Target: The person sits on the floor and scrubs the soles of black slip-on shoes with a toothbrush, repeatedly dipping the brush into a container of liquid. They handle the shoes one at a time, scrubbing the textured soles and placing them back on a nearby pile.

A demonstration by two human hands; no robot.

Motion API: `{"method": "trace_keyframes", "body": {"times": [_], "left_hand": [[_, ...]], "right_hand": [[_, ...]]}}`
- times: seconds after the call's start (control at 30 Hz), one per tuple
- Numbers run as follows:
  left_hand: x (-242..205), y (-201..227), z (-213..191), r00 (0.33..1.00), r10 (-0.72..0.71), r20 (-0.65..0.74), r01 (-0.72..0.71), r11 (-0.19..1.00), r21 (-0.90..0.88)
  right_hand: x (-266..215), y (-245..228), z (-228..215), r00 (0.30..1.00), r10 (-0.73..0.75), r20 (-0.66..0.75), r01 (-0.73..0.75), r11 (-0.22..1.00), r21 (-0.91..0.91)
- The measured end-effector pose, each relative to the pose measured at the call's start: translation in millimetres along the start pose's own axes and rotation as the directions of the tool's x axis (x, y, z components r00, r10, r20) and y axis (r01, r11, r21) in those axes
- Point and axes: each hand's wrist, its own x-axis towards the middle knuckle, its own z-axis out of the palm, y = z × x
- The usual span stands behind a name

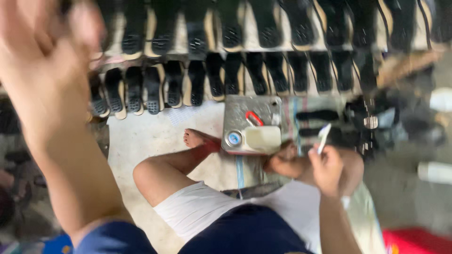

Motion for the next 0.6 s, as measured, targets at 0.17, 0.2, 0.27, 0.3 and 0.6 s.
{"method": "trace_keyframes", "body": {"times": [0.17, 0.2, 0.27, 0.3, 0.6], "left_hand": [[-134.0, -146.5, 4.7, 0.8, -0.491, 0.345, 0.514, 0.858, 0.028], [-158.5, -177.8, 6.9, 0.691, -0.606, 0.394, 0.656, 0.755, 0.01], [-206.1, -223.8, 20.1, 0.581, -0.598, 0.552, 0.659, 0.744, 0.111], [-223.5, -242.1, 27.7, 0.53, -0.553, 0.643, 0.619, 0.77, 0.152], [-343.7, -366.4, 101.1, 0.029, -0.954, 0.298, 0.955, 0.115, 0.274]], "right_hand": [[-4.0, -30.3, -46.5, 0.956, 0.168, -0.239, -0.069, 0.925, 0.373], [-10.1, -24.5, -52.8, 0.937, 0.165, -0.307, -0.065, 0.948, 0.31], [-9.8, -1.3, -64.2, 0.894, 0.254, -0.368, -0.077, 0.899, 0.432], [-17.1, 11.4, -67.5, 0.863, 0.308, -0.401, -0.076, 0.864, 0.498], [-25.2, 141.4, -42.9, 0.419, 0.786, -0.454, -0.822, 0.541, 0.178]]}}
